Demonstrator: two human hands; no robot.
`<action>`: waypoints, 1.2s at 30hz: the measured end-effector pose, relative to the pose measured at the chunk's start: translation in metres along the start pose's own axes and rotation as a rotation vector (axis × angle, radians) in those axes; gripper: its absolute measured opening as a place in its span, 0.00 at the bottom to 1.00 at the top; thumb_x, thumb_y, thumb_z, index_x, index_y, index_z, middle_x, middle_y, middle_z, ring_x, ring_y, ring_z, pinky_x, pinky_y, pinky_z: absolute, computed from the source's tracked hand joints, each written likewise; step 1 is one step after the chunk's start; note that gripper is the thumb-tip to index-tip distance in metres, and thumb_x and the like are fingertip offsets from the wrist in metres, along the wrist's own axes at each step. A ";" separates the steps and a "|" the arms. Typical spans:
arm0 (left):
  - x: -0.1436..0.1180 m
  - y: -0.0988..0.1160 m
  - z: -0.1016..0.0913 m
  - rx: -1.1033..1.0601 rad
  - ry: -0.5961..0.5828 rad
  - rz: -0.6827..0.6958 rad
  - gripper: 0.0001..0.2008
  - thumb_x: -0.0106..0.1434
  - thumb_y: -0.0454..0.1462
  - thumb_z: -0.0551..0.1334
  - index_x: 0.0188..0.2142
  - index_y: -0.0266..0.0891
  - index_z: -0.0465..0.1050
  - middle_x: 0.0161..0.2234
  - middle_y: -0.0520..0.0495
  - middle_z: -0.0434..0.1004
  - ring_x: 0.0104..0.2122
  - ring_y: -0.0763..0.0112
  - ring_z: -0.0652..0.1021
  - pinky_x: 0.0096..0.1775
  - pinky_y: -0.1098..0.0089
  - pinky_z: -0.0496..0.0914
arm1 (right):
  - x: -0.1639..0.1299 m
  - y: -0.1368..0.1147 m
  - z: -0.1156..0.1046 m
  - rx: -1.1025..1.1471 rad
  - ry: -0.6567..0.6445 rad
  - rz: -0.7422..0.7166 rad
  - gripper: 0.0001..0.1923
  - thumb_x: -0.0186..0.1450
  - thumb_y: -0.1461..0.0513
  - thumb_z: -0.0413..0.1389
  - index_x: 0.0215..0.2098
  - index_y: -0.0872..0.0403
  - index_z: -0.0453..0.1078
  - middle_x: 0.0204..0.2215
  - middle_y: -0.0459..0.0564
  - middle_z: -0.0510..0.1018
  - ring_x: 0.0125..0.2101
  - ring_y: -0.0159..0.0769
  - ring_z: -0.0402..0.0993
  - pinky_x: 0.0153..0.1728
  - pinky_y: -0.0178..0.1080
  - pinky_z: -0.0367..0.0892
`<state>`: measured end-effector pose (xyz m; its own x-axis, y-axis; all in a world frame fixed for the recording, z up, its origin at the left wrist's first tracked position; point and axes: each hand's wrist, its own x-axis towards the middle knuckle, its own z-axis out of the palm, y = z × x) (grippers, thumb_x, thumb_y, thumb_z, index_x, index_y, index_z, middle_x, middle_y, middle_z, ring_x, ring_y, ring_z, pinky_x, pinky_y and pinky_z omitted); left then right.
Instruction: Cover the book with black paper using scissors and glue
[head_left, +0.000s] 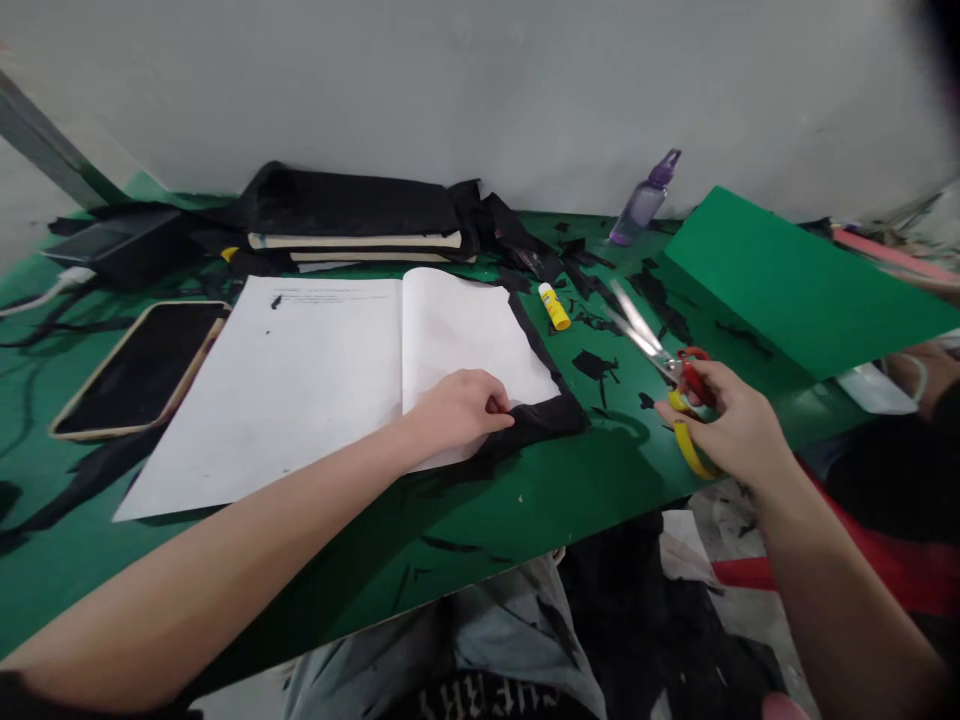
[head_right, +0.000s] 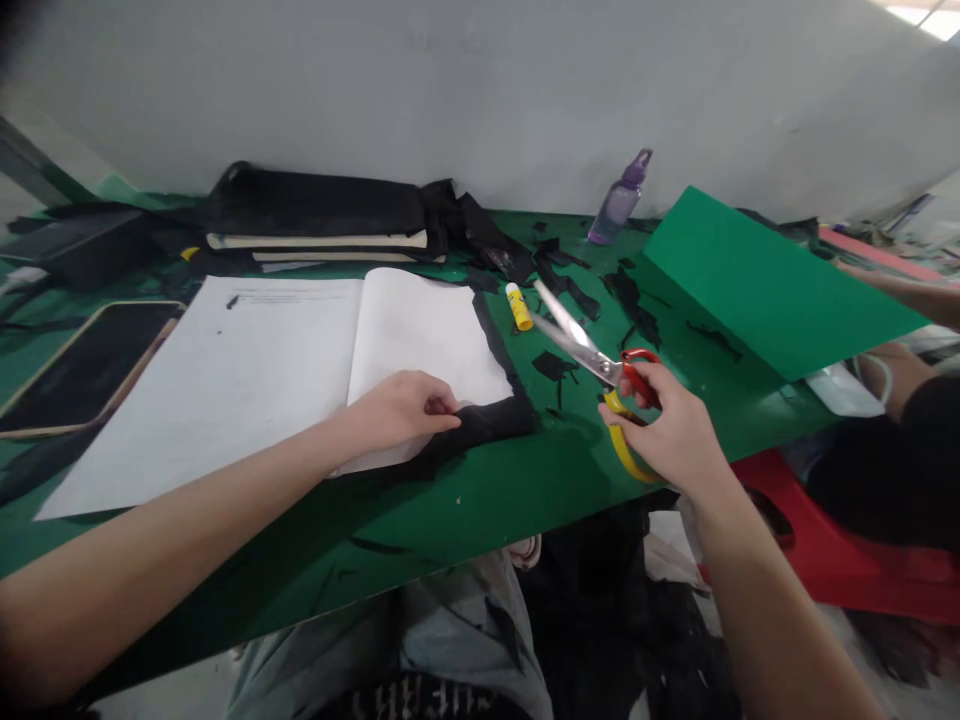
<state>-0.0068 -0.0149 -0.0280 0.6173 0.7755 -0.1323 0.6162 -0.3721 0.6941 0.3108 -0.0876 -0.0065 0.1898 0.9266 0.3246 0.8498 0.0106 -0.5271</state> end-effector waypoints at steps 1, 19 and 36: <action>0.000 0.000 0.000 0.009 0.009 0.003 0.10 0.57 0.42 0.61 0.32 0.38 0.76 0.32 0.47 0.79 0.32 0.69 0.76 0.35 0.68 0.68 | 0.004 0.000 -0.003 -0.126 -0.046 -0.083 0.22 0.50 0.58 0.62 0.43 0.50 0.66 0.32 0.48 0.71 0.30 0.37 0.67 0.34 0.41 0.64; 0.001 -0.003 0.000 0.075 -0.024 0.064 0.10 0.56 0.43 0.60 0.30 0.39 0.75 0.31 0.47 0.78 0.30 0.68 0.76 0.33 0.67 0.66 | 0.032 -0.002 -0.011 -0.580 -0.343 -0.390 0.19 0.53 0.54 0.58 0.41 0.52 0.65 0.36 0.52 0.75 0.36 0.45 0.71 0.36 0.44 0.62; 0.001 0.001 -0.005 0.045 -0.025 0.037 0.15 0.57 0.46 0.58 0.31 0.37 0.76 0.32 0.44 0.79 0.30 0.68 0.75 0.32 0.69 0.64 | 0.077 -0.009 -0.006 -0.611 -0.349 -0.589 0.24 0.55 0.46 0.56 0.41 0.52 0.63 0.40 0.56 0.73 0.41 0.51 0.70 0.41 0.51 0.62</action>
<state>-0.0080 -0.0124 -0.0236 0.6519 0.7480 -0.1246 0.6136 -0.4237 0.6663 0.3210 -0.0189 0.0281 -0.4312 0.8965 0.1012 0.8932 0.4084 0.1880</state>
